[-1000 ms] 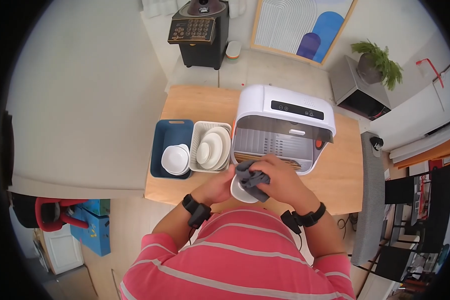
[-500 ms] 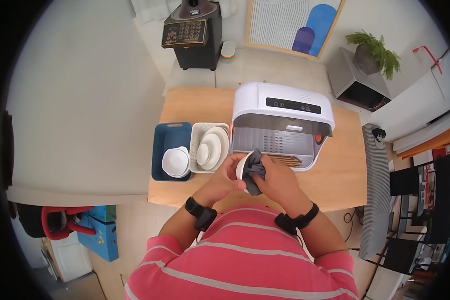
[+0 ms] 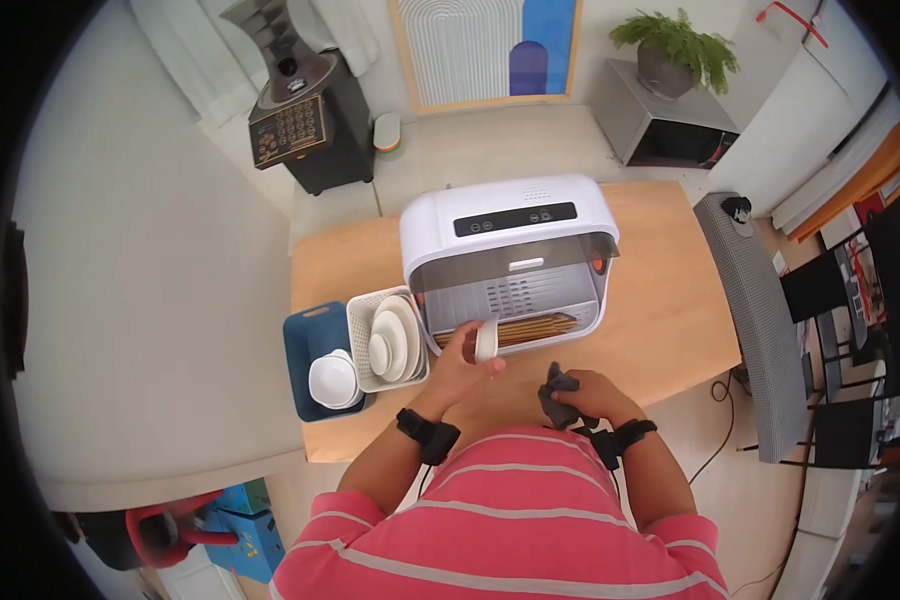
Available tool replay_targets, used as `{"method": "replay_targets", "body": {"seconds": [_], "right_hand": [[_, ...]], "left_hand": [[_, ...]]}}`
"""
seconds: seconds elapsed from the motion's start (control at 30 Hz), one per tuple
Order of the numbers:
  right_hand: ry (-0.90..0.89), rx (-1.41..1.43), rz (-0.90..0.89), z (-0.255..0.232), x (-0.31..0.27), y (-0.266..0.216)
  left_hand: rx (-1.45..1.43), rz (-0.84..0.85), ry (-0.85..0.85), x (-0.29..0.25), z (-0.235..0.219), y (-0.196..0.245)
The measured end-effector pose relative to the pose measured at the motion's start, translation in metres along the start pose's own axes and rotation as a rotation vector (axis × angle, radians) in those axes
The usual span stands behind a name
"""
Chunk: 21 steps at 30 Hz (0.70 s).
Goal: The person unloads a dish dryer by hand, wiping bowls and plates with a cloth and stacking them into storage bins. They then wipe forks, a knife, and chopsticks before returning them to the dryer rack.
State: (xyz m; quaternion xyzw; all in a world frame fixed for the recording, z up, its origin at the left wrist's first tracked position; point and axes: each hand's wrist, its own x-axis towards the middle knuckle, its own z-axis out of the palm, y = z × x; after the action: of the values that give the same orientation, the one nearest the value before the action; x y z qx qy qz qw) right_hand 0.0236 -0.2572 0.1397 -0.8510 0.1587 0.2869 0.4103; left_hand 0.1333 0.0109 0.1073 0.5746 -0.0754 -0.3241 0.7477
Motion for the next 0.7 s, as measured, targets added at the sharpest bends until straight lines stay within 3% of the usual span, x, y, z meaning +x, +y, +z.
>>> {"method": "replay_targets", "body": {"seconds": [0.07,0.1,0.13,0.2,0.33,0.37,0.53,0.6,0.63,0.7], "right_hand": [[0.089,0.146,0.022,0.010,0.006,0.061],[0.212,0.135,0.059,0.013,0.004,0.077],[0.336,0.124,0.098,0.017,0.002,0.092],[0.395,0.150,0.120,0.024,-0.004,0.113],[0.438,0.199,0.164,0.024,-0.004,0.130],[0.451,0.219,0.148,0.024,-0.003,0.132],[0.379,0.189,0.179,0.011,-0.003,0.129],[0.359,0.228,0.169,0.008,-0.004,0.129],[0.353,0.233,0.172,0.007,-0.004,0.130],[0.332,0.230,0.164,0.005,-0.002,0.132]], "left_hand": [[0.640,0.219,0.219,0.025,0.004,0.011],[0.850,0.406,0.308,0.036,0.012,0.024],[0.857,0.409,0.287,0.050,0.017,0.035],[1.147,0.389,0.289,0.081,0.027,0.054],[1.152,0.466,0.172,0.142,0.039,0.068],[1.207,0.340,0.217,0.156,0.044,0.063],[1.284,0.253,0.130,0.203,0.043,0.042],[1.436,0.111,0.235,0.211,0.048,0.038],[1.440,0.104,0.232,0.208,0.051,0.041],[1.454,0.251,0.123,0.196,0.056,0.053]]}}
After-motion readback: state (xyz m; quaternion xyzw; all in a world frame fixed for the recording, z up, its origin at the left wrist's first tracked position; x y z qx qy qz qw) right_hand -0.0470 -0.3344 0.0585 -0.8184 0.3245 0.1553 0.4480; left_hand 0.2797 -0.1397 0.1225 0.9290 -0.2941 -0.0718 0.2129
